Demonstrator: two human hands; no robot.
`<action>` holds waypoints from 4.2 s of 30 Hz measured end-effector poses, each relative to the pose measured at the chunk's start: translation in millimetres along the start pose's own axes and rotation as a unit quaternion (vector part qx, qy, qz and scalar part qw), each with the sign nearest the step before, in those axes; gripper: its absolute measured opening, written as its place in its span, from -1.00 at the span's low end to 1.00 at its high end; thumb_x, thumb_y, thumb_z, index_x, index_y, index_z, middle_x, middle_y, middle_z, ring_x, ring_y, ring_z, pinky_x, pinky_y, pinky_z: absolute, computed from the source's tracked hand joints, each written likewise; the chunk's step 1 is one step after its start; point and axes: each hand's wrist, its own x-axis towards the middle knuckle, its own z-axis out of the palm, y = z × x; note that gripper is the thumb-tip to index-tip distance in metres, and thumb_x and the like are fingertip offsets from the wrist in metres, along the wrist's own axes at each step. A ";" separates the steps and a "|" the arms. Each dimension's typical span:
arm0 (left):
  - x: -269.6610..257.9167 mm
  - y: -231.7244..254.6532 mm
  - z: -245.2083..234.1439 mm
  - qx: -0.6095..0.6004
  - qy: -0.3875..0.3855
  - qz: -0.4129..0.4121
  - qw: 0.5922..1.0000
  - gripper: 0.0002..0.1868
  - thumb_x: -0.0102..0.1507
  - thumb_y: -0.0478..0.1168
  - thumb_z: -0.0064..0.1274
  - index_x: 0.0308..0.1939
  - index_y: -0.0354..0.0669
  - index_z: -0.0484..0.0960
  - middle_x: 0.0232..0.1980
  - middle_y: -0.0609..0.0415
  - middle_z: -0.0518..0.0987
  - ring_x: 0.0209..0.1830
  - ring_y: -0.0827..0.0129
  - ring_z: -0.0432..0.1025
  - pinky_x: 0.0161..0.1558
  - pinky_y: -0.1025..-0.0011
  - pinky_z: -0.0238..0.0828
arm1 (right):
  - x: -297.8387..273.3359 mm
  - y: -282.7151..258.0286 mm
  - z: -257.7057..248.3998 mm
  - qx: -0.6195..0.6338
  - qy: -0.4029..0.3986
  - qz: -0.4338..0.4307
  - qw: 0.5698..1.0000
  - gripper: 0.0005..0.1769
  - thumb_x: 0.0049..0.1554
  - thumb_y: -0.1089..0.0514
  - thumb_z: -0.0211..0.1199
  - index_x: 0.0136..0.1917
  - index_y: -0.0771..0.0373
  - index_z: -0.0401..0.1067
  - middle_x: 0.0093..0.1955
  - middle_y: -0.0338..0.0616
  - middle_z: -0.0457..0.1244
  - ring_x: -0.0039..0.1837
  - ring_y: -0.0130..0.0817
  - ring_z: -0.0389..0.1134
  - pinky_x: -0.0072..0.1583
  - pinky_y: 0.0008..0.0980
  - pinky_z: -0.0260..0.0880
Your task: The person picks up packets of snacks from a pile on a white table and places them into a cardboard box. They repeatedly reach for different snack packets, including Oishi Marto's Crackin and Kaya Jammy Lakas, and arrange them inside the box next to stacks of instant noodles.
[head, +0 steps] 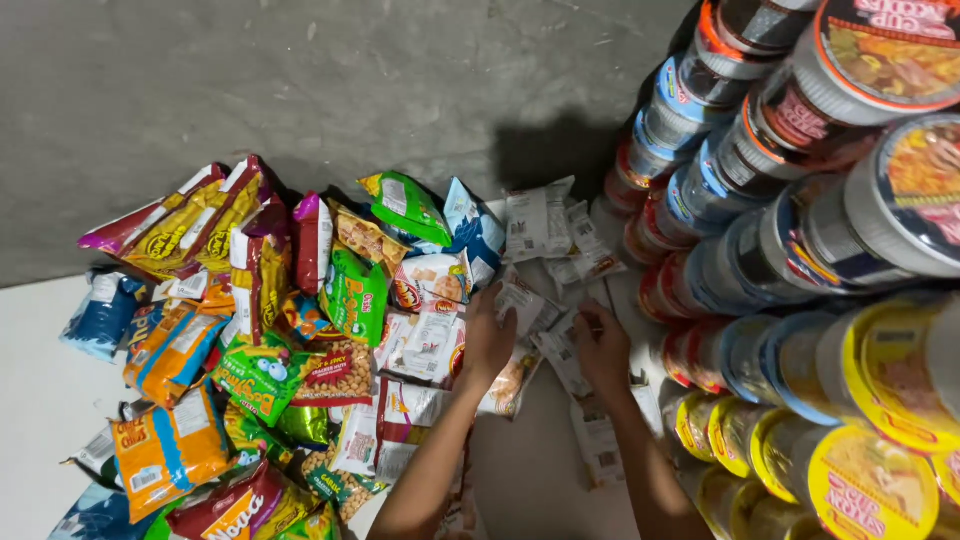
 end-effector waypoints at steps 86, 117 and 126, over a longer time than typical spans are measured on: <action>-336.6 168.1 -21.0 -0.176 -0.233 0.113 0.950 -0.69 0.45 -0.04 -0.10 -0.05 -0.26 0.48 -0.42 -0.24 0.58 -0.40 -0.22 0.51 -0.41 -0.04 0.31 | -442.6 46.8 -109.3 0.001 0.381 0.015 0.925 -0.46 0.40 -0.11 -0.06 -0.02 0.39 0.52 -0.30 -0.10 0.35 -0.21 -0.41 0.26 -0.10 -0.28 0.32; -677.7 418.8 249.2 -0.290 -0.431 0.362 0.774 -0.70 0.40 -0.22 -0.01 0.18 -0.25 0.41 0.09 -0.22 0.51 0.14 -0.08 0.41 0.17 0.04 0.34 | -707.2 138.4 -526.5 -0.255 0.499 0.039 0.827 -0.71 -0.02 0.39 0.28 0.02 0.34 0.52 0.02 0.02 0.38 0.16 0.01 0.38 0.20 -0.17 0.38; -755.9 323.7 401.4 -0.270 -0.592 0.026 0.759 -0.72 0.43 -0.07 0.01 0.06 -0.19 0.47 -0.04 -0.04 0.54 -0.10 0.18 0.50 -0.13 0.20 0.51 | -649.2 257.8 -581.6 -0.160 0.501 0.067 0.848 -0.67 0.02 0.33 0.30 0.10 0.33 0.51 0.05 0.13 0.39 0.11 0.00 0.46 0.15 -0.16 0.47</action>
